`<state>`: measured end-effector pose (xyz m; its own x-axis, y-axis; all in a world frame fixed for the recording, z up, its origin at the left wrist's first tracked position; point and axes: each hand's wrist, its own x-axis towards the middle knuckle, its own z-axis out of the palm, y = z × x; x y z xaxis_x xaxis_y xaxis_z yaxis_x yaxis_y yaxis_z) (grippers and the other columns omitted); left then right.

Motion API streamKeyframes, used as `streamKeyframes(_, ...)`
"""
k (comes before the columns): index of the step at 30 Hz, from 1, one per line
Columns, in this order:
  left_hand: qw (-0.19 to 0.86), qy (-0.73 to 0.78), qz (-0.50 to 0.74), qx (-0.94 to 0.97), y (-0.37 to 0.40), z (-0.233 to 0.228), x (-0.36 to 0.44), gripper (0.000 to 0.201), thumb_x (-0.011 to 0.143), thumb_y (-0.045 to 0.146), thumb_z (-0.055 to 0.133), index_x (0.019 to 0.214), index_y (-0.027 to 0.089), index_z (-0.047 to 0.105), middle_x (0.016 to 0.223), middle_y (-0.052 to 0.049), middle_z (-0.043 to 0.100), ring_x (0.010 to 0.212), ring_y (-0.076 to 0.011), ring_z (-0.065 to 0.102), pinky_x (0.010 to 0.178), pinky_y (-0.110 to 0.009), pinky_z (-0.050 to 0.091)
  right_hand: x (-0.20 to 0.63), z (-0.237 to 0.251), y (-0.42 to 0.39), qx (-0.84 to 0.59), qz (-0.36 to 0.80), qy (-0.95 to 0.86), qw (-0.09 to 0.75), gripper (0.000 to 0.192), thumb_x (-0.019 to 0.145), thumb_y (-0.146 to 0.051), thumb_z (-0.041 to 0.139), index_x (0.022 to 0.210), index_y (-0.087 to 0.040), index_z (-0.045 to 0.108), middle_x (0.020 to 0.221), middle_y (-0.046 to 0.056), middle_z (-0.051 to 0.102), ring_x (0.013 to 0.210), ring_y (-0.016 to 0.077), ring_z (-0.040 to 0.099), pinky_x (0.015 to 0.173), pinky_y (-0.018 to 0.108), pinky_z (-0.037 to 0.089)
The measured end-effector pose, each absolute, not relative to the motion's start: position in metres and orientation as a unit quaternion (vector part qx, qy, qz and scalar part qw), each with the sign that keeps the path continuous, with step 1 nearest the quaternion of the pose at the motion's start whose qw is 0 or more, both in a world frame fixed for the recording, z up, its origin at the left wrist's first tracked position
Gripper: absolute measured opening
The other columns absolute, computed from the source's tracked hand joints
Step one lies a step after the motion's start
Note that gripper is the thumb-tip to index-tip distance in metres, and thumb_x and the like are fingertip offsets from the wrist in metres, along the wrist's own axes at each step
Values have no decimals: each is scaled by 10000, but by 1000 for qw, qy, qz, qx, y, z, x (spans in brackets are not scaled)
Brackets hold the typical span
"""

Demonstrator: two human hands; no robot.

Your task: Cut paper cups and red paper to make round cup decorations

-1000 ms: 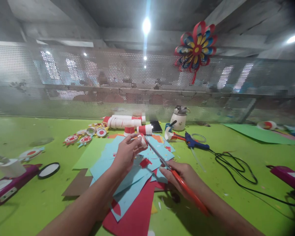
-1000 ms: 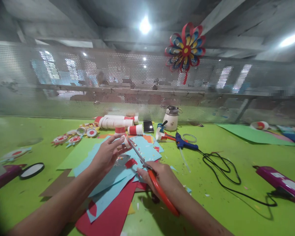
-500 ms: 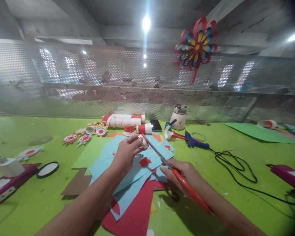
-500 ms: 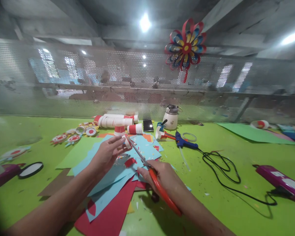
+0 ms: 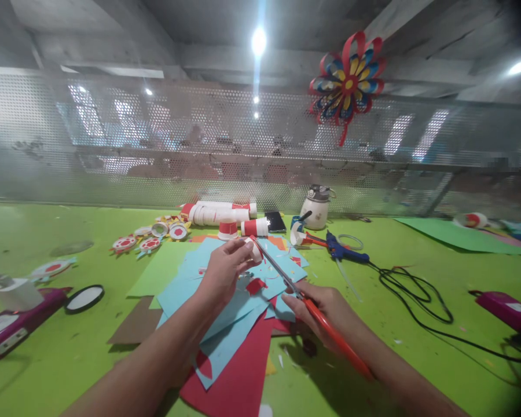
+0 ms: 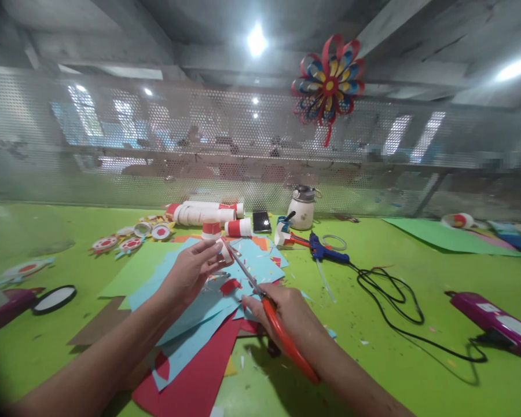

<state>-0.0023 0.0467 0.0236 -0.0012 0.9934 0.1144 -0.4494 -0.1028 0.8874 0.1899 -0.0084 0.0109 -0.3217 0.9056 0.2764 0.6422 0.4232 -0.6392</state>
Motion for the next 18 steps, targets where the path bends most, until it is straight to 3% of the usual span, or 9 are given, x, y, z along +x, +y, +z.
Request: streamKeyframes(18, 566, 316, 630, 428, 47, 20, -2, 239, 688, 255, 717, 868, 104, 670, 929, -114, 664, 804, -188, 631, 825, -388, 494, 188, 15, -9, -493, 223, -781, 312, 414, 854, -506, 437, 770, -157, 643, 555, -17, 454, 523, 121, 400, 489, 225, 316)
